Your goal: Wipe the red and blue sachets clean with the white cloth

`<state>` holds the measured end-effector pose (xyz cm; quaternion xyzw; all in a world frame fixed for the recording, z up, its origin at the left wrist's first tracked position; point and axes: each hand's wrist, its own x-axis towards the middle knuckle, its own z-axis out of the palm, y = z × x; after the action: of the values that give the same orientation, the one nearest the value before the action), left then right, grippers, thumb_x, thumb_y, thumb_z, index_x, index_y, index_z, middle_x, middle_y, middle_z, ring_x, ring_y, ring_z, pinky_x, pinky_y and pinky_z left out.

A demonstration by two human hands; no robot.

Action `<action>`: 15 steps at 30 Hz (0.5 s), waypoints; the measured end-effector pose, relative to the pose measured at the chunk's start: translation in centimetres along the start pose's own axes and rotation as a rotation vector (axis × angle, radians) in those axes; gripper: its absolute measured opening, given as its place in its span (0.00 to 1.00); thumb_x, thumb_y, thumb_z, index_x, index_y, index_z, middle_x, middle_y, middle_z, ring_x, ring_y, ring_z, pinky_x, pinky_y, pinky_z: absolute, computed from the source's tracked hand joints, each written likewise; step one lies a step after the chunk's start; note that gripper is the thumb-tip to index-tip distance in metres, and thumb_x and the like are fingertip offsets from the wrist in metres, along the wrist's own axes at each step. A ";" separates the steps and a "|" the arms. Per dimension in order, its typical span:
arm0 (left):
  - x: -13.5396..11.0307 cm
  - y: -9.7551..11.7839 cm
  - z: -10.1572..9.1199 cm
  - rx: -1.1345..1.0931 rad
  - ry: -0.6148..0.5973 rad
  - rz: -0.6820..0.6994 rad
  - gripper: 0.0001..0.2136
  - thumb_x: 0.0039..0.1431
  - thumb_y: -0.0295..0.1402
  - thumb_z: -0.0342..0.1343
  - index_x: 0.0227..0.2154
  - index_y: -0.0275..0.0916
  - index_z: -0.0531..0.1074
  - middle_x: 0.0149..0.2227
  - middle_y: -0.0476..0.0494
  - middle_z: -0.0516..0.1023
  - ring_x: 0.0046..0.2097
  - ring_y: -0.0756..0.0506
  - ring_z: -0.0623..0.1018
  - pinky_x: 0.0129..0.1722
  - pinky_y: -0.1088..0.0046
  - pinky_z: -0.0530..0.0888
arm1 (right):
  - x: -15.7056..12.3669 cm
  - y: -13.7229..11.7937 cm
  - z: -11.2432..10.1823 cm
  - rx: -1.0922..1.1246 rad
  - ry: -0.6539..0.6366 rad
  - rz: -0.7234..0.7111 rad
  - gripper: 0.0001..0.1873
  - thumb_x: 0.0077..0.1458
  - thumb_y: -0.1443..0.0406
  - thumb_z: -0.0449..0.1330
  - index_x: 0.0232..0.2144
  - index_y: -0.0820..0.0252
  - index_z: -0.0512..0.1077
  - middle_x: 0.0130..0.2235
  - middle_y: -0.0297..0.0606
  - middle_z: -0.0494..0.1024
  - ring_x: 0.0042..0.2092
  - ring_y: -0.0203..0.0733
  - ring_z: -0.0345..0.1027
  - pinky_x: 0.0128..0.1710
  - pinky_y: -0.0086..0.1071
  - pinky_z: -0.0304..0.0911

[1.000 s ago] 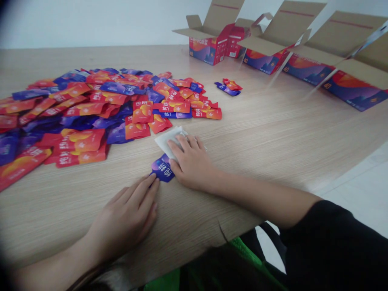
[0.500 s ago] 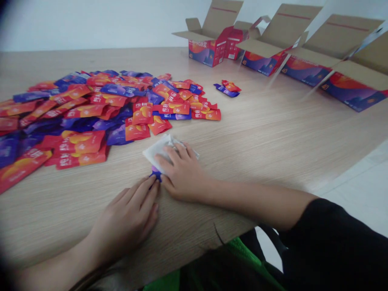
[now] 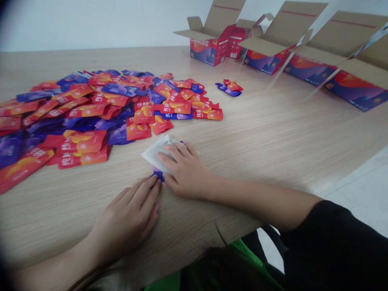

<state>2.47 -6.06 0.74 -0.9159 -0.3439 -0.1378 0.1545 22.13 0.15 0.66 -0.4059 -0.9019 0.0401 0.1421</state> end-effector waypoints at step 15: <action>-0.1 0.0 0.2 0.027 0.010 0.004 0.18 0.61 0.29 0.45 0.45 0.22 0.75 0.46 0.24 0.79 0.45 0.34 0.80 0.38 0.58 0.81 | 0.0 0.6 -0.1 -0.037 0.031 0.193 0.30 0.62 0.59 0.50 0.63 0.66 0.60 0.64 0.53 0.59 0.63 0.61 0.50 0.63 0.57 0.44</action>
<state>2.41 -6.06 0.48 -0.9137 -0.3431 -0.1375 0.1690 22.59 0.60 0.64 -0.4942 -0.8569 0.0306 0.1437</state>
